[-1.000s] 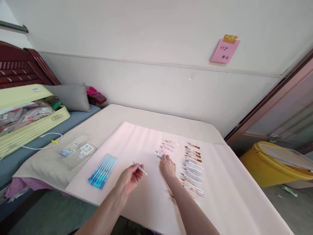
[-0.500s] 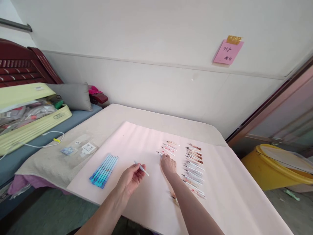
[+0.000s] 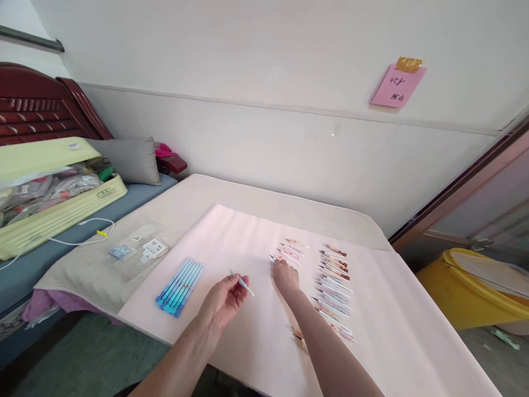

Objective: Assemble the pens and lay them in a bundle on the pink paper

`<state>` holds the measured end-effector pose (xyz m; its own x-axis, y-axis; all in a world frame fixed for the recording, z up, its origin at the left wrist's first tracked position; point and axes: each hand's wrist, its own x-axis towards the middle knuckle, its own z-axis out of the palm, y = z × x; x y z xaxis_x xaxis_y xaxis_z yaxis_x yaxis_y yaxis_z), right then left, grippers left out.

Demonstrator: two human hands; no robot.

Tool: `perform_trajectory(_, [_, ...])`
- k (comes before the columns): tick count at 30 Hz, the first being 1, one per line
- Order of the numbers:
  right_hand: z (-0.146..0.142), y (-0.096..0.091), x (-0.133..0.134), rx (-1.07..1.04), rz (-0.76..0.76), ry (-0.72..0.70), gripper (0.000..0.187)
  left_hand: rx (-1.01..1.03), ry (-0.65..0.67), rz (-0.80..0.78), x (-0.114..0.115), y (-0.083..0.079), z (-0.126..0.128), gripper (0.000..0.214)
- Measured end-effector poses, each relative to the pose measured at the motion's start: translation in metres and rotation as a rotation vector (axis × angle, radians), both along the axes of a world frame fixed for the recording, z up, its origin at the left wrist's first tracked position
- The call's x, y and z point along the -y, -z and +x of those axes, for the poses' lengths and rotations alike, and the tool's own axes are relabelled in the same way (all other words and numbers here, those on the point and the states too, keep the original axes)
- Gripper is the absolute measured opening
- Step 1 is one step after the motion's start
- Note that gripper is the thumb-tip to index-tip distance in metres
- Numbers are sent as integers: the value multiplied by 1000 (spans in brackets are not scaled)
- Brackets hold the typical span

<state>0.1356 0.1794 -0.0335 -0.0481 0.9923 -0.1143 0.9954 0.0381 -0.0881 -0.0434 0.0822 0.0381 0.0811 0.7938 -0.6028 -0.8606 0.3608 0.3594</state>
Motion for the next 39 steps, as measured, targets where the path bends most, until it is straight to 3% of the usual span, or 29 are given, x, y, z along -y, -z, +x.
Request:
perform_trajectory(21, [-16, 7, -25, -274, -97, 229, 46, 13, 9, 17, 1, -2, -3, 2])
perform_trajectory(39, [-15, 8, -6, -294, -127, 134, 47, 30, 1, 39, 1, -6, -6, 2])
